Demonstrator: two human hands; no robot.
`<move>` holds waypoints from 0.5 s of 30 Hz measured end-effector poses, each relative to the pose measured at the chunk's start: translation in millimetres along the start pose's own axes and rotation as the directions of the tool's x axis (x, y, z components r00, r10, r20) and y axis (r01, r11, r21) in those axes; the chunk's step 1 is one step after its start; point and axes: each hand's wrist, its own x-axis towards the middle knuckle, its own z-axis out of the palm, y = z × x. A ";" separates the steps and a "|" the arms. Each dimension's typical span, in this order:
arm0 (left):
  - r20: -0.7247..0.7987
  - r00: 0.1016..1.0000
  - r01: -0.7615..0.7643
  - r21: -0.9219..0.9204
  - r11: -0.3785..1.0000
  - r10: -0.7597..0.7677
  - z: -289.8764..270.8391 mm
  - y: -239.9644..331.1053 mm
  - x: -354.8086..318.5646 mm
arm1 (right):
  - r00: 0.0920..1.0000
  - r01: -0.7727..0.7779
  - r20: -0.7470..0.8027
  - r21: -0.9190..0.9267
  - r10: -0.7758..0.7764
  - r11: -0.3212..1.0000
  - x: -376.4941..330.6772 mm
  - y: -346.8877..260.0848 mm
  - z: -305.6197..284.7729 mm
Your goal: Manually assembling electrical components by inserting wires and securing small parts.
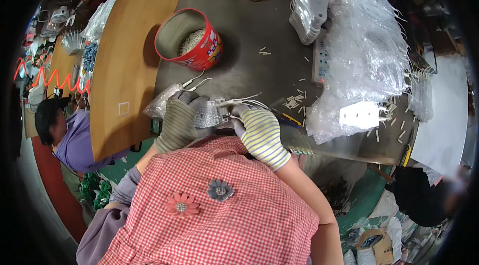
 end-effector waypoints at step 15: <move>-0.037 0.999 0.022 -0.138 0.990 -0.027 -29.4 21.8 -8.3 | 0.984 -0.171 0.108 0.321 0.144 0.932 2.9 -18.4 -30.9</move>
